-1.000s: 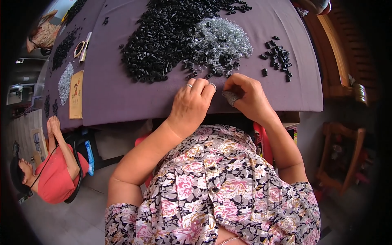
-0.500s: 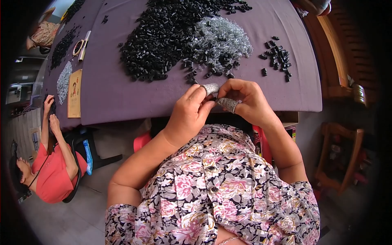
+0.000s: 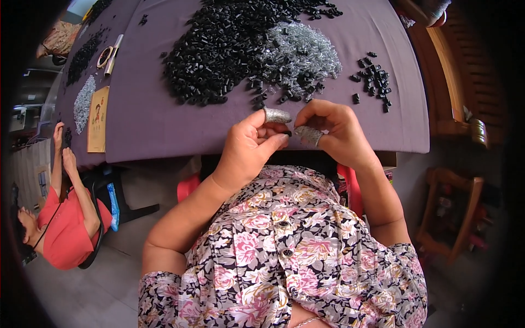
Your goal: The person assembles cord locks by picking up plastic components and metal springs from piles on a table and fitting them together by hand.
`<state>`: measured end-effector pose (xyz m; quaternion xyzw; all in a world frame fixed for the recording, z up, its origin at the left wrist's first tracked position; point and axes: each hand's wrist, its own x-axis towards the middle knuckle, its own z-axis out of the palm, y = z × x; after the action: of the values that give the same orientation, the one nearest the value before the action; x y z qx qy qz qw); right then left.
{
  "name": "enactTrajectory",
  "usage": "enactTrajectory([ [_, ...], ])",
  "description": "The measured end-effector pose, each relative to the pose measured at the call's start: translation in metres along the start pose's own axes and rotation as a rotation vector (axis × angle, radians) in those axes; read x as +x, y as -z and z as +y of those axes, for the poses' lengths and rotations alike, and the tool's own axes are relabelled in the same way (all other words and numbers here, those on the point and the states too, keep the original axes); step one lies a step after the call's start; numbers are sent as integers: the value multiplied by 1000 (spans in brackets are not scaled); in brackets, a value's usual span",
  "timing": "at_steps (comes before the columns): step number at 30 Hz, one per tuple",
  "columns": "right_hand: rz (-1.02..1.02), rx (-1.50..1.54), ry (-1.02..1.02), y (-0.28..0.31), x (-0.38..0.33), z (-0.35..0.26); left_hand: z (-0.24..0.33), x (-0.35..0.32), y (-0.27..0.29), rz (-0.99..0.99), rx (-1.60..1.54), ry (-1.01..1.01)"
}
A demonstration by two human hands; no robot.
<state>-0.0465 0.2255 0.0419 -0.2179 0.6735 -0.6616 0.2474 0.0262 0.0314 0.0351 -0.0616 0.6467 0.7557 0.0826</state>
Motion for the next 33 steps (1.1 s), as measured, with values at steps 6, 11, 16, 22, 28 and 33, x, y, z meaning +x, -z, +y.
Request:
enactTrajectory([
  [6, -8, -213, -1, -9, 0, -7, 3, 1, 3, 2, -154, 53],
  [11, -53, -298, 48, -11, 0, -10, -3, -2, 8, -48, -88, 70],
  [16, -169, -377, 33, -3, 5, -9, -3, -8, 11, -90, -117, 107],
  [22, -301, -119, -137, -4, 10, 3, -6, -9, 18, -139, -172, 103],
  [28, -291, 167, -153, -8, 12, 8, -3, -9, 23, -121, -315, 123],
  [33, -86, 56, 44, -6, 32, 2, -11, -9, 33, -3, -392, 174],
])
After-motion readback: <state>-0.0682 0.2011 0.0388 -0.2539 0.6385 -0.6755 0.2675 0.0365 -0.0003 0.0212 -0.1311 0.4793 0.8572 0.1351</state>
